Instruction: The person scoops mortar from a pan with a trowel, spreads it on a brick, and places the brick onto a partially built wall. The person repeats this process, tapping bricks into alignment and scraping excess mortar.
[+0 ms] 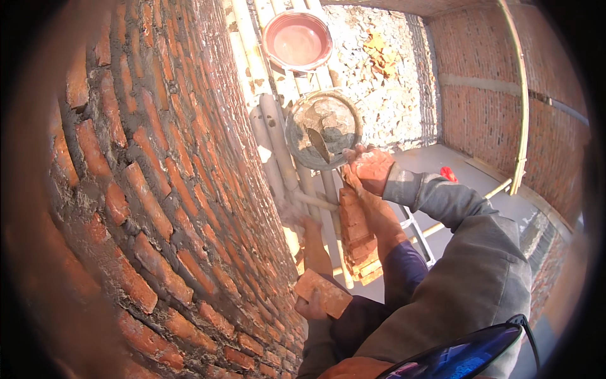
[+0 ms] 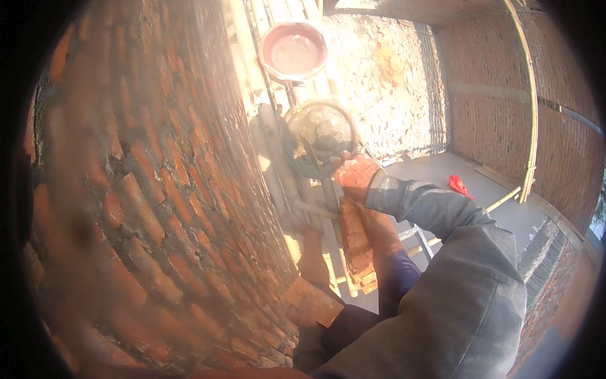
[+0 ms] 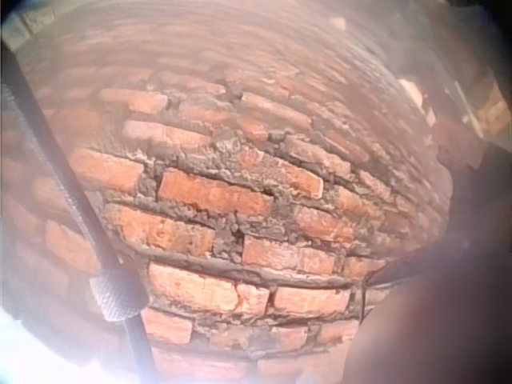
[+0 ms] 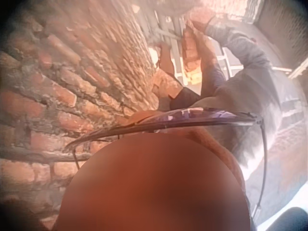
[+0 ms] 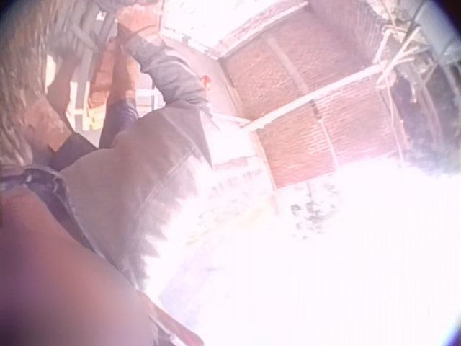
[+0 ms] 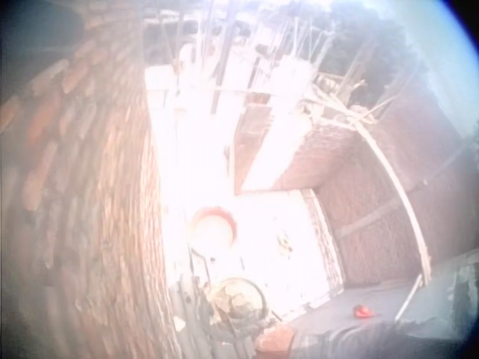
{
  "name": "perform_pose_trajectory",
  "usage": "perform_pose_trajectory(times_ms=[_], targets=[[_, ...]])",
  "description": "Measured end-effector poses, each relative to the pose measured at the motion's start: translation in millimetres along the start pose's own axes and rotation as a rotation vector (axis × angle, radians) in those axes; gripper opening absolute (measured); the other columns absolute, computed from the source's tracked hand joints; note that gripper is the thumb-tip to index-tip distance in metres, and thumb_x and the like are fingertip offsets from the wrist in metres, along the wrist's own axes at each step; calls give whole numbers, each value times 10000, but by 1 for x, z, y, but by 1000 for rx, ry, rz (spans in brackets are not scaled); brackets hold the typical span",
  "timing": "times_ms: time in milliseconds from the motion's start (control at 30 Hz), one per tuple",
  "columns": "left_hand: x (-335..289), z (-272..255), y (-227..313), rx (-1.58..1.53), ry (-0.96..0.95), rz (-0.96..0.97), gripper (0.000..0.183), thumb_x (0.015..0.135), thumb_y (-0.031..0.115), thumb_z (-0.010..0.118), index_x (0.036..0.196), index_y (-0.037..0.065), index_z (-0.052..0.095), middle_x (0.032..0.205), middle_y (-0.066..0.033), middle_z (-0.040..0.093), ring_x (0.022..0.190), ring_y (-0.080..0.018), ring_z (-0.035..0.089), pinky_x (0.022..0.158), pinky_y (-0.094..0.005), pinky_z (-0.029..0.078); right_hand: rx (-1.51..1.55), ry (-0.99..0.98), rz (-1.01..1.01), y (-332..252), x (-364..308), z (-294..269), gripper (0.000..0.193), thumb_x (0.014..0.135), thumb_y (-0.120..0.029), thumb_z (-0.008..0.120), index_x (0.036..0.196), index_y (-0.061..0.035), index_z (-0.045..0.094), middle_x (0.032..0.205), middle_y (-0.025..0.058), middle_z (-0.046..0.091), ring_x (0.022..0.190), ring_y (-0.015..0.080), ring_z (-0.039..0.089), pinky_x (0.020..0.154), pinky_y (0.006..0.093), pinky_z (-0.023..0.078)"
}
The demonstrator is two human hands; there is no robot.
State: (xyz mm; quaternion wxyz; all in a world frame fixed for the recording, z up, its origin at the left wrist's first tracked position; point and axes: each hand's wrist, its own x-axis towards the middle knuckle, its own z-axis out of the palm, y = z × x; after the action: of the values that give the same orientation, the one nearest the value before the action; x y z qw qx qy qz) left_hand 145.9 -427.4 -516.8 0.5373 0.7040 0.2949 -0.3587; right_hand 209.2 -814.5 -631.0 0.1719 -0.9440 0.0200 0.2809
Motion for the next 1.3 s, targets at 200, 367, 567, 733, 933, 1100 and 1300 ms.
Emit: perform_pose_trajectory(times_ms=[200, 367, 567, 733, 933, 1100, 1300], targets=[[-2, 1, -19, -10, 94, -59, 350, 873, 85, 686, 1165, -108, 693, 1084, -133, 715, 954, -207, 665, 831, -364, 551, -25, -195, 47, -6, 128, 100, 212, 866, -171, 634, 1018, -77, 749, 996, 150, 745, 932, 331, 722, 771, 461, 590], [-1, -3, -28, -17, 55, -20, 318, 873, 84, 683, 1125, -108, 712, 1056, -136, 725, 915, -221, 678, 798, -374, 561, 8, -267, 94, 46, 84, 84, 219, 870, -134, 669, 1072, -115, 752, 1114, 161, 737, 1061, 308, 723, 888, 439, 582], [2, 4, -10, -11, 37, -25, 377, 881, 94, 688, 1196, -114, 682, 1104, -146, 715, 963, -230, 677, 819, -378, 561, 47, -269, 171, 80, 28, 40, 377, 832, -119, 702, 1193, -15, 666, 952, 166, 746, 894, 291, 744, 755, 402, 591], [1, 1, -2, -20, 7, -38, 406, 876, 101, 679, 1214, -123, 668, 1106, -154, 713, 956, -230, 676, 809, -382, 561, 1375, -222, 639, 111, -58, 39, 418, 1000, -330, 642, 1324, -68, 672, 765, 86, 688, 548, 165, 634, 467, 292, 500], [9, -14, -25, 64, -40, 88, 420, 863, 108, 676, 1208, -132, 664, 1086, -157, 715, 926, -230, 678, 784, -386, 563, 1414, -104, 943, 93, 16, 92, 474, 962, -486, 630, 1085, -29, 657, 698, 64, 625, 493, 157, 588, 388, 331, 448], [8, -17, -19, 1, 18, -44, 400, 862, 98, 675, 1191, -130, 678, 1074, -145, 715, 918, -226, 673, 776, -375, 564, 747, 63, 640, 14, 97, 168, 306, 853, -188, 657, 1067, 31, 639, 809, 203, 710, 766, 392, 723, 634, 507, 550], [13, -14, -7, 39, 16, -76, 383, 875, 76, 662, 1201, -124, 674, 1088, -146, 709, 934, -221, 668, 781, -371, 563, 198, -51, 323, -31, 3, 124, 263, 818, -153, 636, 1031, -4, 675, 873, 180, 702, 908, 357, 718, 720, 493, 573]])
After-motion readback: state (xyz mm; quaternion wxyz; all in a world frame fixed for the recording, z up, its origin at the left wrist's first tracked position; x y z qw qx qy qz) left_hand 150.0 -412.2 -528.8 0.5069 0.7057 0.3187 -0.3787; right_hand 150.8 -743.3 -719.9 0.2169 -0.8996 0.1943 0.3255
